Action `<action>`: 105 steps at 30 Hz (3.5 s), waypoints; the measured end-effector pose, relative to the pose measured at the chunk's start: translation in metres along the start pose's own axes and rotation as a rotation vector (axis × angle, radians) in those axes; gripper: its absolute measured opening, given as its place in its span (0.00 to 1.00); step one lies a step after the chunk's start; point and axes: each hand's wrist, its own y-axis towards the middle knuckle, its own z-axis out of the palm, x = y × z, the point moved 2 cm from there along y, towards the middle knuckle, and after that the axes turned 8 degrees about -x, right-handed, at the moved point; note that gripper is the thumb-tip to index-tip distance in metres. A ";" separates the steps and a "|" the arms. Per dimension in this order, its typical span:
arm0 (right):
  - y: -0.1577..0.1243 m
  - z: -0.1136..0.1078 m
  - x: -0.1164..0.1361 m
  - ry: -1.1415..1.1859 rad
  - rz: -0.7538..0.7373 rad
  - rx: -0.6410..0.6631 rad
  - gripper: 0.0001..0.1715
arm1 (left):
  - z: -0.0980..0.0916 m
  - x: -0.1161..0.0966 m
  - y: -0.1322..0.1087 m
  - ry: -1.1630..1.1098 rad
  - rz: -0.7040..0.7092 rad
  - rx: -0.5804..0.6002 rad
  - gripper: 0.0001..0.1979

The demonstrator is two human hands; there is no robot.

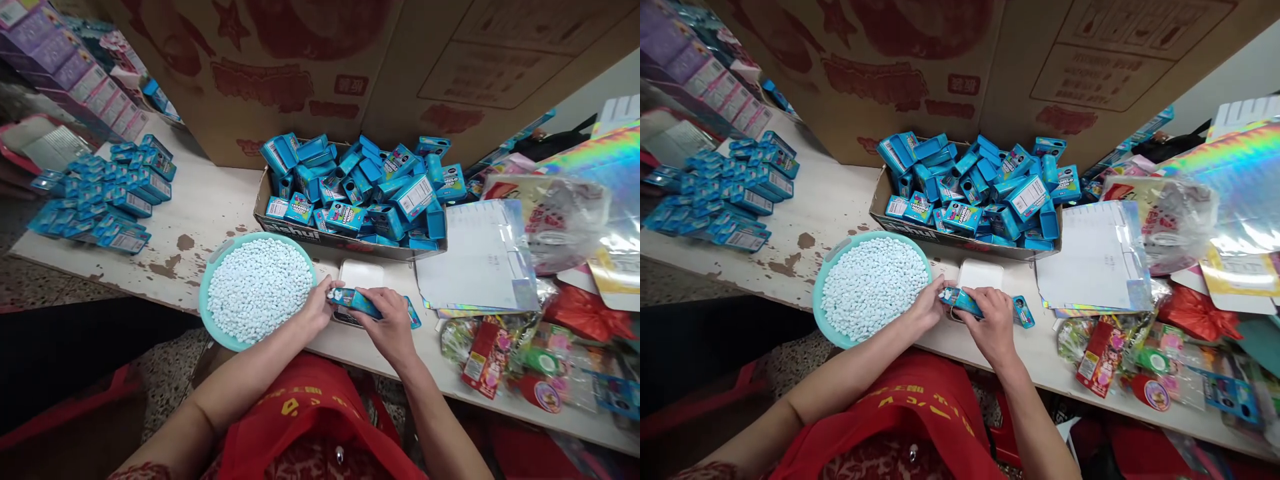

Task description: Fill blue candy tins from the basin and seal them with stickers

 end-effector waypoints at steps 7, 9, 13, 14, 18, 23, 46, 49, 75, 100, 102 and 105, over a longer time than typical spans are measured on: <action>-0.012 0.003 -0.013 0.165 0.207 -0.049 0.19 | -0.003 -0.002 -0.001 0.101 0.075 0.033 0.12; -0.017 0.005 -0.020 0.234 0.305 -0.072 0.20 | -0.002 -0.007 -0.006 0.126 0.090 0.072 0.13; -0.031 0.022 -0.043 0.390 0.569 -0.103 0.23 | 0.003 -0.023 -0.014 0.206 0.093 0.186 0.14; -0.034 0.028 -0.050 0.432 0.614 -0.116 0.24 | 0.004 -0.027 -0.016 0.218 0.102 0.206 0.14; -0.035 0.050 -0.073 0.442 0.676 -0.190 0.22 | 0.005 -0.043 -0.017 0.211 0.094 0.216 0.16; -0.030 0.054 -0.080 0.329 0.709 -0.223 0.23 | 0.001 -0.050 -0.011 0.173 0.044 0.182 0.09; -0.124 -0.023 -0.124 0.238 0.900 -0.503 0.25 | 0.034 -0.039 0.004 0.683 0.081 0.209 0.06; -0.128 -0.021 -0.127 0.263 0.926 -0.518 0.25 | 0.047 -0.036 0.004 0.847 0.216 0.232 0.08; -0.141 -0.016 -0.141 0.329 1.014 -0.525 0.27 | 0.084 -0.034 0.018 1.078 0.599 0.184 0.11; -0.136 0.002 -0.133 0.408 1.053 -0.517 0.29 | 0.086 -0.027 0.018 1.740 0.976 0.291 0.12; -0.128 0.003 -0.129 0.374 0.994 -0.533 0.31 | 0.087 -0.028 0.013 1.829 1.000 0.265 0.13; -0.111 0.009 -0.130 0.256 0.857 -0.510 0.37 | 0.080 -0.028 0.007 2.063 1.038 0.264 0.15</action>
